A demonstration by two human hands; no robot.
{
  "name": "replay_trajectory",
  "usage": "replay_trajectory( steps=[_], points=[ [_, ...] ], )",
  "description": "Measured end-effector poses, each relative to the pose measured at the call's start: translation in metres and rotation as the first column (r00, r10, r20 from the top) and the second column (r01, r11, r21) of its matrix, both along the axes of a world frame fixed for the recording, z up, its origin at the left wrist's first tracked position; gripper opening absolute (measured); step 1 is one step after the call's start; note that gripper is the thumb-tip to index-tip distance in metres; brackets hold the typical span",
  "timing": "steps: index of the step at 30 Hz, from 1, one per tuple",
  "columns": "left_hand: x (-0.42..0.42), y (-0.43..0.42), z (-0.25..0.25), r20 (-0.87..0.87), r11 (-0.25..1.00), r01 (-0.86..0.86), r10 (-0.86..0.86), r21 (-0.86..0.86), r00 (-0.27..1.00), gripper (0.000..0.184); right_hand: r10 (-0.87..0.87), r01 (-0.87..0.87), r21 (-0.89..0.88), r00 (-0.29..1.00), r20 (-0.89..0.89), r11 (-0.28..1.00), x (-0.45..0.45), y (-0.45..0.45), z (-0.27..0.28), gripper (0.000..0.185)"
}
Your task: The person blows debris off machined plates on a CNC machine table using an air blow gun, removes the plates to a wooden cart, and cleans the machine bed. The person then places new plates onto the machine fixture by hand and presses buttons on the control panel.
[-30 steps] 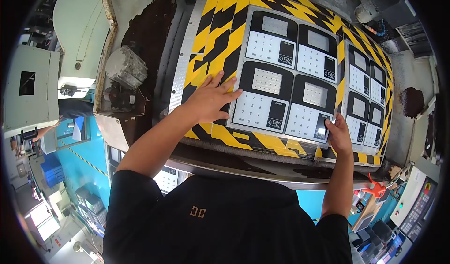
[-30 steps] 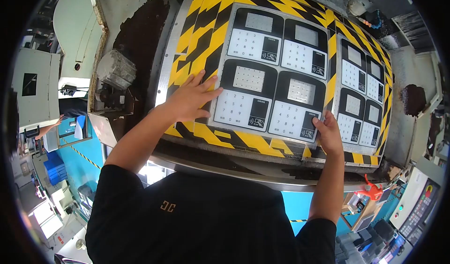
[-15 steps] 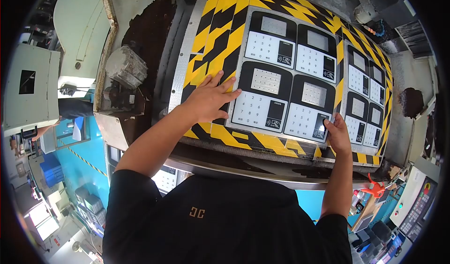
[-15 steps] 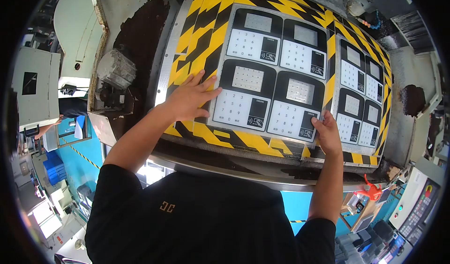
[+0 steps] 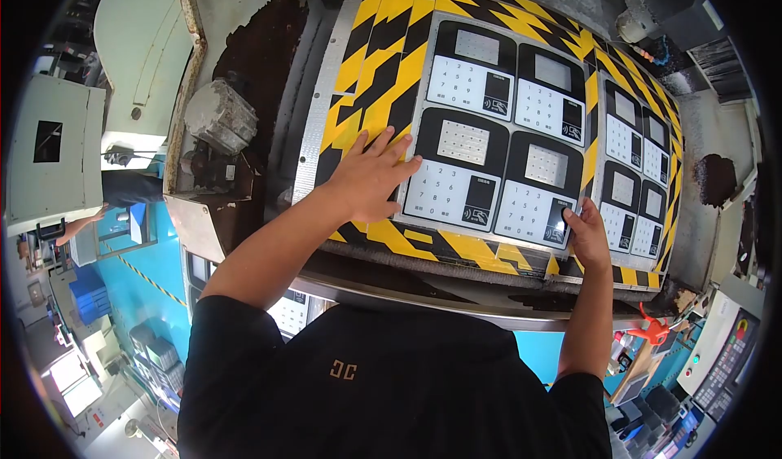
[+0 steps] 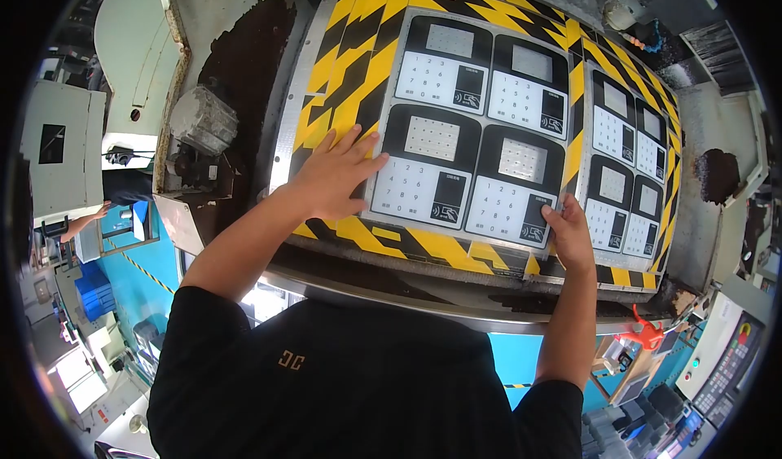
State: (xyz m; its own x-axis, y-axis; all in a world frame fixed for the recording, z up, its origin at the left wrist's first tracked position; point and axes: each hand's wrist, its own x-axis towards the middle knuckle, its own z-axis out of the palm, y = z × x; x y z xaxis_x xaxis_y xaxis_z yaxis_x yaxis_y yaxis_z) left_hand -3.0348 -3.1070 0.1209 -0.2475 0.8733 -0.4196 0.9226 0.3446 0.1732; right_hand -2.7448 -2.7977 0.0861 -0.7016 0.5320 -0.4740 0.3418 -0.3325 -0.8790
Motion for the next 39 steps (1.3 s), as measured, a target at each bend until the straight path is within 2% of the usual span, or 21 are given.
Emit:
replay_trajectory(
  steps=[3, 11, 14, 18, 19, 39],
  points=[
    [0.003, 0.001, 0.004, 0.024, 1.000, -0.020, 0.020, 0.008, 1.000, 0.085, 0.002, -0.002, 0.030, 1.000, 0.004, 1.000, -0.001, -0.001, 0.001, 0.025],
    [0.007, 0.009, 0.011, 0.047, 0.997, -0.073, 0.074, -0.031, 0.996, 0.086, 0.013, -0.014, -0.020, 1.000, -0.025, 1.000, 0.001, 0.000, -0.001, 0.027],
    [0.005, 0.012, 0.010, 0.053, 0.999, -0.036, 0.036, -0.004, 0.998, 0.086, 0.004, -0.004, 0.000, 0.999, -0.039, 1.000, 0.001, 0.001, -0.001, 0.027],
    [0.000, 0.016, 0.009, 0.092, 0.999, 0.046, -0.047, 0.022, 0.995, 0.101, 0.016, -0.016, 0.008, 0.999, -0.044, 1.000, 0.000, 0.000, 0.000, 0.024],
    [-0.001, 0.019, 0.009, 0.091, 0.997, 0.070, -0.067, -0.023, 0.994, 0.108, 0.006, -0.005, 0.004, 0.999, -0.041, 1.000, -0.001, -0.001, 0.001, 0.023],
    [-0.005, 0.021, 0.010, 0.109, 0.992, 0.116, -0.111, -0.049, 0.988, 0.110, -0.031, 0.031, -0.031, 0.999, -0.007, 0.999, 0.000, 0.000, 0.000, 0.026]
  ],
)
